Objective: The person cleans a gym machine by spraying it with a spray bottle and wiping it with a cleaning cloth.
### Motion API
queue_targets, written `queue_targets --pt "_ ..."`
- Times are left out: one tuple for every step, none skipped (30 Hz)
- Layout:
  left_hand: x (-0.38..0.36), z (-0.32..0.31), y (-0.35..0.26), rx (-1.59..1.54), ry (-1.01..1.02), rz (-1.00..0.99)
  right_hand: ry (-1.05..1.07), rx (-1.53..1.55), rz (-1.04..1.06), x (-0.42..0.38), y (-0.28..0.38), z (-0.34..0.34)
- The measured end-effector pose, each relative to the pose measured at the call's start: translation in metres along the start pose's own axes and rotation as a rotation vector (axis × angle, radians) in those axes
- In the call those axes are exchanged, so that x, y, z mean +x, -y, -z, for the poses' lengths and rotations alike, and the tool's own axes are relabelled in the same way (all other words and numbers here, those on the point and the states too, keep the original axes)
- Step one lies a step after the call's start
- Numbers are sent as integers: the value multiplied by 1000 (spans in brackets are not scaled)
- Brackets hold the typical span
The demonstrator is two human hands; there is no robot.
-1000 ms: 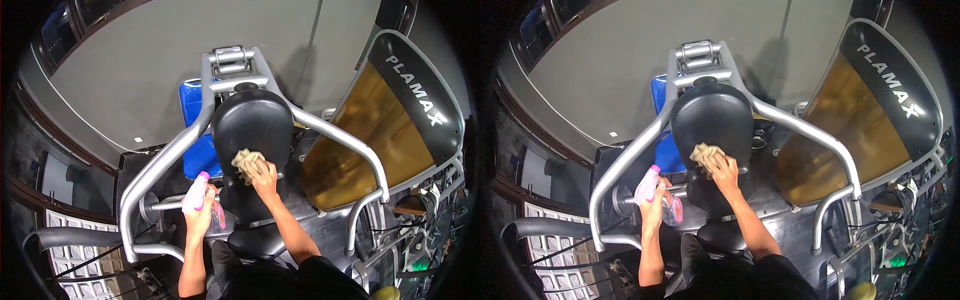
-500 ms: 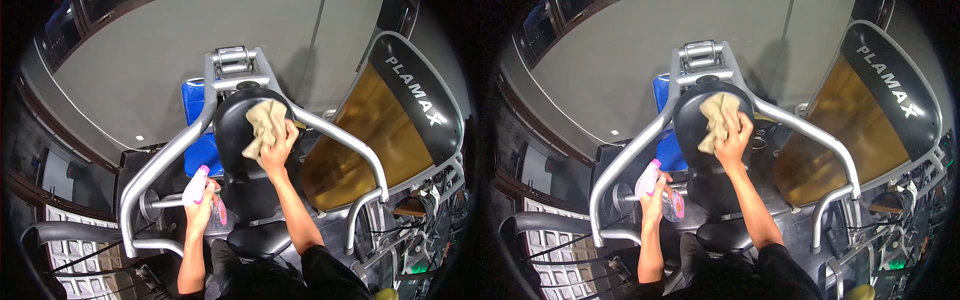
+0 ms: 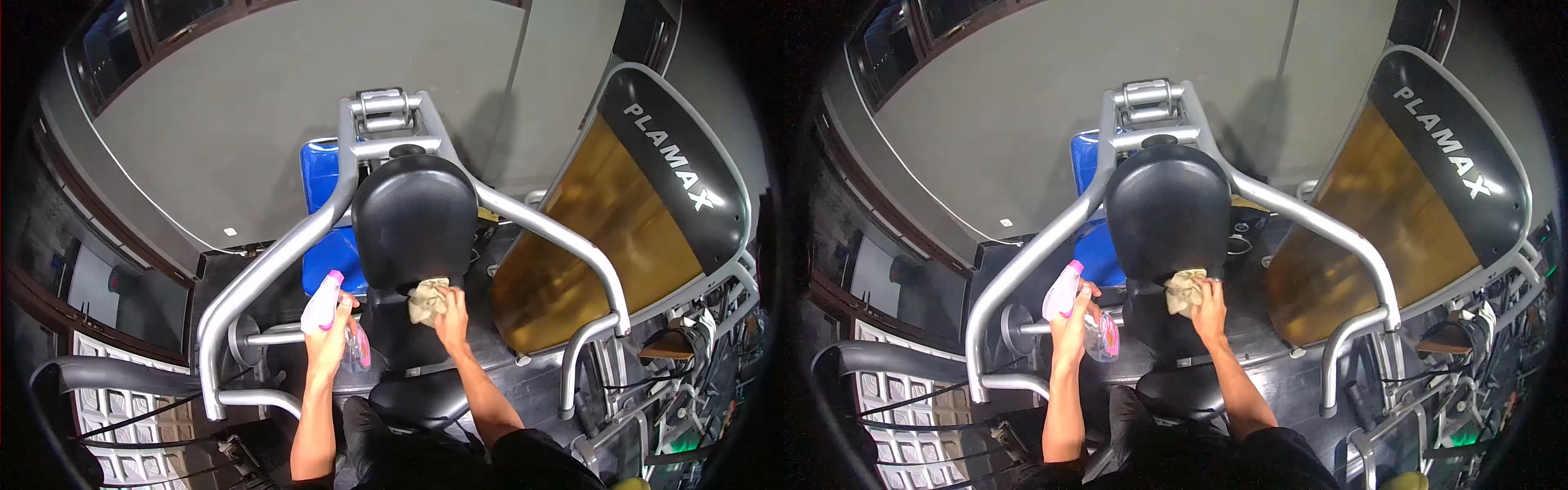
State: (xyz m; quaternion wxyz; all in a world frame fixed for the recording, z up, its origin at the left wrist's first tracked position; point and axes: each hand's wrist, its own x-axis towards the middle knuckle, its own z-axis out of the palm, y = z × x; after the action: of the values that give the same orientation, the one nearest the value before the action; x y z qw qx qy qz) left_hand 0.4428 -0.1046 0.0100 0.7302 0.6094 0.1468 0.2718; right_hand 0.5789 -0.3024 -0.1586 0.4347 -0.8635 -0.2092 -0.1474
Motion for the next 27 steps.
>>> queue_targets --pt "-1 0 0 -13 -7 5 -54 43 26 7 1 5" --pt "-2 0 -2 -12 -9 7 -108 84 48 16 5 11" --pt "-2 -1 -4 -14 -10 6 -188 119 149 30 19 21" --pt "-1 -2 -5 -18 -10 4 -260 187 197 43 23 24" --pt "-1 -3 -4 -20 -10 3 -347 165 258 60 30 28" --pt "-1 -2 -3 -22 -7 5 -496 233 359 81 45 32" --pt "0 -1 -2 -22 -5 7 -577 187 378 98 61 41" --pt "0 0 -2 -19 -6 6 -642 206 361 118 78 46" --pt "1 0 -3 -23 -7 3 -579 120 322 134 94 56" --pt "1 0 -3 -27 -8 1 -551 184 277 147 94 52" --pt "1 0 -2 -26 -7 0 -492 28 251 156 91 47" --pt "1 1 -1 -25 -9 -2 -433 -127 226 162 88 42" --pt "1 2 -1 -24 -12 -5 -449 -150 244 155 88 37" --pt "0 1 -1 -22 -13 -9 -450 -146 246 148 81 32" --pt "0 -2 -2 3 -29 -24 -448 -140 235 143 71 26" --pt "-1 -4 -3 26 -43 -35 -443 -139 221 135 59 20" --pt "-1 -4 -6 37 -27 -9 -435 -153 237 123 46 15" --pt "-1 -3 -6 35 -19 -8 -455 -162 245 109 34 8" --pt "0 -3 -6 44 -11 7 -406 -174 225 91 29 8" --pt "-1 -3 -6 55 -4 21 -338 -208 206 69 18 4" --pt "-1 -4 -6 47 -1 12 -264 -176 152 46 8 -1" --pt "-1 -3 -4 47 3 9 -210 -185 116 27 -3 -6" --pt "0 -1 0 23 8 -3 -131 -134 27 9 -6 -2" --pt "0 0 2 -2 12 -14 -51 -83 -61 0 -8 2" --pt "-1 0 1 1 13 -11 -81 9 -128 -3 -12 3" --pt "-1 -1 -2 4 16 1 -109 101 -197 -5 -16 4" --pt "-1 -1 -4 7 18 11 -212 123 -175 -1 -21 3"
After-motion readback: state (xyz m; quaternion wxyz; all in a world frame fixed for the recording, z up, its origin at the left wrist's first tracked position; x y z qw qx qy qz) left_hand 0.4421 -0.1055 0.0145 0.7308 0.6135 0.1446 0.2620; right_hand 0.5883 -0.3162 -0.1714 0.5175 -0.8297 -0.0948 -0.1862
